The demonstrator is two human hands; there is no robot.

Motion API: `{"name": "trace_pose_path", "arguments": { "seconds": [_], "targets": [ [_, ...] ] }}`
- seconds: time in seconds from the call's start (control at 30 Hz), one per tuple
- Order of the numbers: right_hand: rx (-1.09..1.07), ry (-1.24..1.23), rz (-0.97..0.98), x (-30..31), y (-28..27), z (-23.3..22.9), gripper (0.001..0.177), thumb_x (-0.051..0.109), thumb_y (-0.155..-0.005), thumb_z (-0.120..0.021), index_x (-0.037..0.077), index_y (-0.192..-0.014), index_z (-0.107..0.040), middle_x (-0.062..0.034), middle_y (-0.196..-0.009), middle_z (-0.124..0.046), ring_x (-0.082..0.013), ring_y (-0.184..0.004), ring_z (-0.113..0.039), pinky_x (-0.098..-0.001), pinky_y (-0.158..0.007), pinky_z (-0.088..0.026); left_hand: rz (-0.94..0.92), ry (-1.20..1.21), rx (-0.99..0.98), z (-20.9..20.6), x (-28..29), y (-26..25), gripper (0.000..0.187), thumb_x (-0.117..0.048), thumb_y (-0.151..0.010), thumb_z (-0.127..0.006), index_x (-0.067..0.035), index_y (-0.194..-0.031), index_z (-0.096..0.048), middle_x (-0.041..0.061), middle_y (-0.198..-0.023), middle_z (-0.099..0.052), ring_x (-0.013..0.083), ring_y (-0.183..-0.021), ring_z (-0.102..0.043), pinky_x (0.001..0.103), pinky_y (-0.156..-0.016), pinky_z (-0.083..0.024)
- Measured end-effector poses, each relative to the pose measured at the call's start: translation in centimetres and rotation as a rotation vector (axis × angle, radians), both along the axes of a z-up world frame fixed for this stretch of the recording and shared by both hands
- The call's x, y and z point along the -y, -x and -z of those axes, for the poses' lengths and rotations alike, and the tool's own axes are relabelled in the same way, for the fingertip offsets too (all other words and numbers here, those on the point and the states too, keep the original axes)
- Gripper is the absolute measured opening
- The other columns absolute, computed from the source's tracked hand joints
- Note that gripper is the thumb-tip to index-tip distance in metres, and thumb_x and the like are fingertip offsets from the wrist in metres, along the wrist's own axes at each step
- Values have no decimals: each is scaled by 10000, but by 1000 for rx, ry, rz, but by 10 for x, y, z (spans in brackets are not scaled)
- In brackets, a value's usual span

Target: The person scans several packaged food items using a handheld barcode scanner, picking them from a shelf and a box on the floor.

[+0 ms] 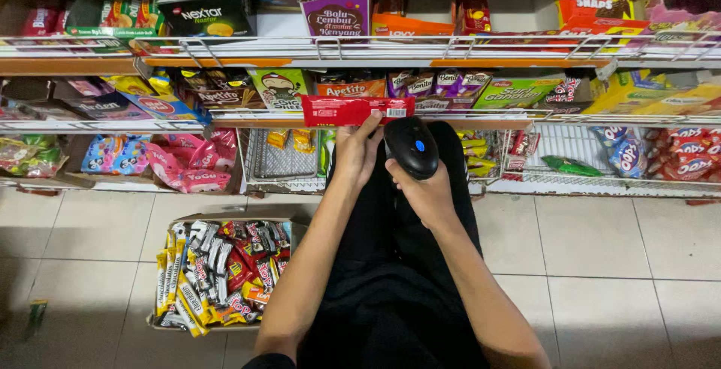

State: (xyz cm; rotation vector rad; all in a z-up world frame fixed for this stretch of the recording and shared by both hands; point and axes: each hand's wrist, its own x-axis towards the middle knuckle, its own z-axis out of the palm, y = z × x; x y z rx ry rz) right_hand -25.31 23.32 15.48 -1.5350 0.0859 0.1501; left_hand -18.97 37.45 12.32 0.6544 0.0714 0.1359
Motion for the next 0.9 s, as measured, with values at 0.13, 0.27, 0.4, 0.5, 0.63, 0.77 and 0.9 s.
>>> {"name": "trace_pose_path", "arguments": {
  "seconds": [0.13, 0.27, 0.4, 0.5, 0.63, 0.77, 0.9],
  "targets": [
    [52, -90, 72, 2, -6, -3, 173, 89, -835, -813, 25, -969, -723, -33, -838, -719, -102, -723, -675, -250, -619, -537, 3, -57, -14, 6, 2, -4, 247, 18, -931, -718, -52, -1155, -640, 84, -1106, -698, 220, -1059, -675, 423, -953, -551],
    [-1, -436, 127, 13, -24, -11, 209, 73, -847, -771, 58, -1044, -702, -38, -915, -702, -133, -801, -686, -288, -661, -546, -53, -214, 127, 2, 9, -3, 171, 39, -941, -752, -36, -1088, -707, 126, -1098, -711, 233, -1049, -662, 355, -970, -540],
    [-273, -853, 65, 33, -52, -21, 151, 165, -912, -742, 87, -1011, -658, -72, -913, -698, -196, -825, -687, -335, -685, -539, -254, -872, 386, -32, 11, 6, 225, -39, -853, -785, -92, -1048, -685, 70, -1140, -678, 230, -1108, -661, 337, -990, -544],
    [-330, -905, 81, 41, -54, -22, 206, 122, -874, -742, 109, -1062, -657, -60, -957, -694, -194, -887, -688, -335, -766, -557, -422, -1291, 665, -60, 15, 12, 334, -117, -691, -845, -94, -979, -677, 97, -1084, -668, 291, -1053, -613, 383, -950, -487],
    [-77, -726, 25, 46, -48, -19, 313, -50, -856, -784, 51, -1107, -626, -38, -1019, -662, -180, -985, -682, -362, -903, -582, -364, -1398, 686, -69, 30, 3, 337, -110, -734, -780, -90, -1056, -684, 101, -1178, -628, 327, -1184, -557, 415, -1046, -447],
    [-20, -661, 73, 62, -49, -38, 475, -86, -761, -767, 77, -1189, -641, -20, -1045, -675, -163, -977, -685, -361, -863, -579, -240, -1447, 711, -76, 46, -13, 358, -49, -853, -685, -99, -1207, -679, 145, -1307, -568, 329, -1252, -534, 375, -1074, -480],
    [106, -602, 193, 93, -74, -59, 448, -90, -768, -748, 52, -1180, -641, -35, -1040, -691, -178, -958, -707, -353, -839, -607, -231, -1282, 629, -89, 66, -38, 378, 15, -908, -583, -106, -1262, -633, 178, -1302, -520, 299, -1175, -585, 351, -965, -549]
  ]
}}
